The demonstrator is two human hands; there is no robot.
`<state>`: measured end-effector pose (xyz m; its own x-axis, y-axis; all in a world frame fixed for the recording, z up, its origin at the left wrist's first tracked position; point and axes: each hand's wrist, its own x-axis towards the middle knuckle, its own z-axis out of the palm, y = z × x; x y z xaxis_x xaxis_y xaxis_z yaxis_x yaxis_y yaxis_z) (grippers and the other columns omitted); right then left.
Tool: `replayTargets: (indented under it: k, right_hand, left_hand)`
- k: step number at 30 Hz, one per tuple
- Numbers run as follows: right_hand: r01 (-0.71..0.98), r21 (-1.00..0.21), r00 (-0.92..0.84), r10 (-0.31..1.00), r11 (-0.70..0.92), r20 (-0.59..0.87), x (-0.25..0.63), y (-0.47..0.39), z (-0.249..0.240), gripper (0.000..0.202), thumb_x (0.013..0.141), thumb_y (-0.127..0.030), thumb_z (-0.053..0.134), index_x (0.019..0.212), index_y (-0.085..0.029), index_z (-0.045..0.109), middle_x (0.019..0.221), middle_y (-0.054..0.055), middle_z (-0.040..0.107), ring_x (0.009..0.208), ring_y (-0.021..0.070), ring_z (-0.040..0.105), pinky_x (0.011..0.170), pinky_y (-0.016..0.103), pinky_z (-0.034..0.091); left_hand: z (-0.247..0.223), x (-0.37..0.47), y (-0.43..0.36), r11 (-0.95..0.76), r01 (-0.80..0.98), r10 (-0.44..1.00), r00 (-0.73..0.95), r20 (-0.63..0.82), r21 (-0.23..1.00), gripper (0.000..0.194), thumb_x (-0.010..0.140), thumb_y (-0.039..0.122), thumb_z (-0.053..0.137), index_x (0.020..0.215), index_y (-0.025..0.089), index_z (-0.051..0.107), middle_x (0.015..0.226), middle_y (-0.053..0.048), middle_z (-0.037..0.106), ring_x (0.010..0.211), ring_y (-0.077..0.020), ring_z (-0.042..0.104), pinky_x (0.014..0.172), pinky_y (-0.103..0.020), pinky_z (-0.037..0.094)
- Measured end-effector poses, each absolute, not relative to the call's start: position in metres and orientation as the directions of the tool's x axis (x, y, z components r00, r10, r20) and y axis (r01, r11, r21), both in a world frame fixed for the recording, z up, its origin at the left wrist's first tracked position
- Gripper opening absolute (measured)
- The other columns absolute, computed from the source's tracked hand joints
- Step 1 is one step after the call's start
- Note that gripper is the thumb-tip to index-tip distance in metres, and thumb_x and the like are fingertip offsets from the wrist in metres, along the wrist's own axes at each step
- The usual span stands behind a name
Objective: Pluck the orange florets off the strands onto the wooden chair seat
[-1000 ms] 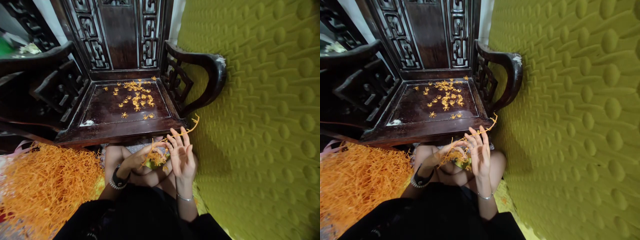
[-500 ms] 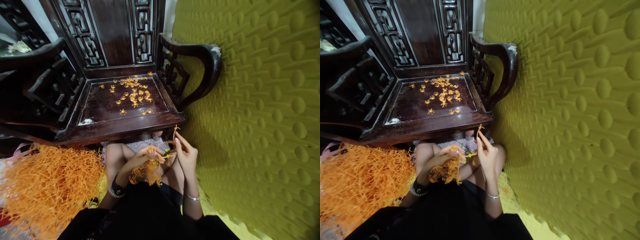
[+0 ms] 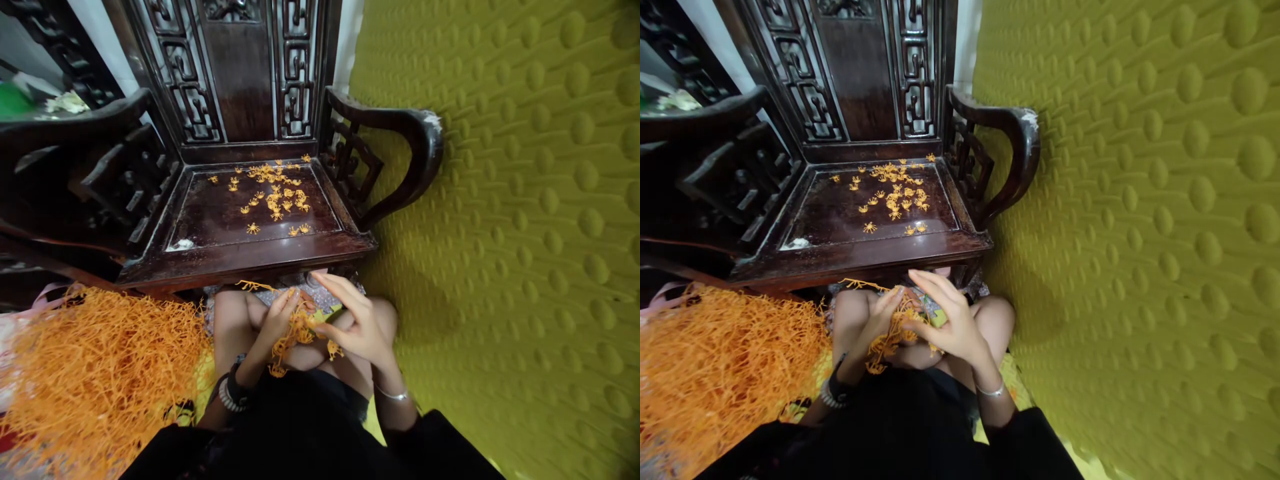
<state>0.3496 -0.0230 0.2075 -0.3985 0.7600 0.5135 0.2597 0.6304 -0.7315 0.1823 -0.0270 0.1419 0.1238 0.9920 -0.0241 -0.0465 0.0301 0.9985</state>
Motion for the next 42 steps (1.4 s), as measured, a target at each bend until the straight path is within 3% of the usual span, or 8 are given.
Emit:
replayTargets:
  k: [2, 4, 6, 8, 16, 26, 34, 42]
  right_hand:
    - [0.363, -0.763, -0.448, 0.818, 0.535, 0.36, 0.332, -0.017, 0.19, 0.052, 0.084, -0.041, 0.066, 0.132, -0.022, 0.055, 0.125, 0.011, 0.063, 0.107, 0.0261, 0.061, 0.09, 0.04, 0.049]
    - [0.422, -0.78, -0.474, 0.846, 0.462, 0.244, 0.32, -0.015, 0.173, 0.027, 0.091, -0.039, 0.055, 0.105, -0.019, 0.068, 0.091, 0.007, 0.071, 0.079, 0.0202, 0.064, 0.071, 0.031, 0.048]
    - [0.439, -0.795, -0.469, 0.862, 0.417, 0.193, 0.315, -0.018, 0.161, 0.036, 0.095, -0.037, 0.048, 0.069, -0.018, 0.062, 0.057, -0.001, 0.057, 0.054, 0.0136, 0.051, 0.055, 0.026, 0.038]
    - [0.411, -0.825, -0.447, 0.874, 0.389, 0.19, 0.314, -0.022, 0.157, 0.044, 0.095, -0.038, 0.047, 0.055, -0.018, 0.048, 0.048, -0.004, 0.04, 0.048, 0.0105, 0.038, 0.049, 0.025, 0.029]
    - [0.293, -0.911, -0.393, 0.905, 0.289, 0.161, 0.316, -0.02, 0.169, 0.045, 0.093, -0.041, 0.049, 0.056, -0.019, 0.039, 0.053, -0.005, 0.03, 0.051, 0.009, 0.029, 0.049, 0.025, 0.023]
    - [0.221, -0.954, -0.386, 0.916, 0.205, 0.108, 0.323, -0.015, 0.161, 0.033, 0.092, -0.041, 0.048, 0.069, -0.018, 0.049, 0.06, -0.004, 0.042, 0.056, 0.0101, 0.037, 0.053, 0.023, 0.03]
    - [0.013, -0.981, -0.475, 0.862, -0.194, -0.177, 0.32, -0.026, 0.155, 0.048, 0.083, -0.06, 0.055, 0.061, -0.018, 0.046, 0.048, -0.008, 0.032, 0.044, 0.0065, 0.023, 0.044, 0.022, 0.017]
    - [0.003, -0.972, -0.532, 0.822, -0.236, -0.202, 0.308, -0.057, 0.15, 0.055, 0.084, -0.06, 0.055, 0.053, -0.019, 0.036, 0.048, -0.007, 0.029, 0.046, 0.0054, 0.02, 0.044, 0.023, 0.015]
  left_hand:
    - [0.145, 0.176, -0.031, -0.039, 0.001, 0.998, 0.042, 0.039, 0.999, 0.035, 0.093, 0.047, 0.039, 0.083, 0.02, 0.059, 0.081, -0.007, 0.063, 0.082, -0.0213, 0.061, 0.078, -0.034, 0.049]
    - [0.148, 0.167, -0.034, -0.141, 0.131, 0.988, -0.048, 0.148, 0.981, 0.028, 0.093, 0.04, 0.043, 0.085, 0.02, 0.06, 0.086, -0.006, 0.062, 0.086, -0.0205, 0.058, 0.081, -0.033, 0.045]
    - [0.147, 0.157, -0.035, -0.198, 0.265, 0.968, -0.098, 0.23, 0.944, 0.024, 0.093, 0.036, 0.045, 0.082, 0.019, 0.059, 0.082, -0.004, 0.059, 0.081, -0.0189, 0.055, 0.078, -0.031, 0.042]
    - [0.145, 0.151, -0.035, -0.178, 0.302, 0.97, -0.108, 0.219, 0.936, 0.027, 0.093, 0.036, 0.044, 0.073, 0.02, 0.053, 0.072, -0.001, 0.053, 0.072, -0.0169, 0.051, 0.071, -0.029, 0.039]
    - [0.143, 0.172, -0.038, -0.046, 0.151, 0.999, 0.006, 0.046, 0.987, 0.046, 0.092, 0.06, 0.033, 0.076, 0.021, 0.051, 0.073, -0.004, 0.055, 0.074, -0.0198, 0.054, 0.07, -0.032, 0.047]
    - [0.135, 0.18, -0.03, 0.016, 0.012, 0.968, 0.252, -0.019, 1.0, 0.045, 0.09, 0.059, 0.043, 0.098, 0.018, 0.062, 0.091, -0.007, 0.066, 0.084, -0.0216, 0.06, 0.075, -0.033, 0.05]
    - [0.133, 0.169, -0.034, 0.01, 0.106, 0.978, 0.208, -0.031, 0.994, 0.06, 0.09, 0.064, 0.036, 0.059, 0.017, 0.056, 0.053, -0.001, 0.052, 0.051, -0.0135, 0.045, 0.051, -0.027, 0.038]
    - [0.138, 0.15, -0.03, -0.189, 0.296, 0.978, -0.033, 0.208, 0.936, 0.054, 0.092, 0.05, 0.041, 0.048, 0.02, 0.032, 0.047, 0.002, 0.034, 0.047, -0.0114, 0.032, 0.052, -0.028, 0.031]
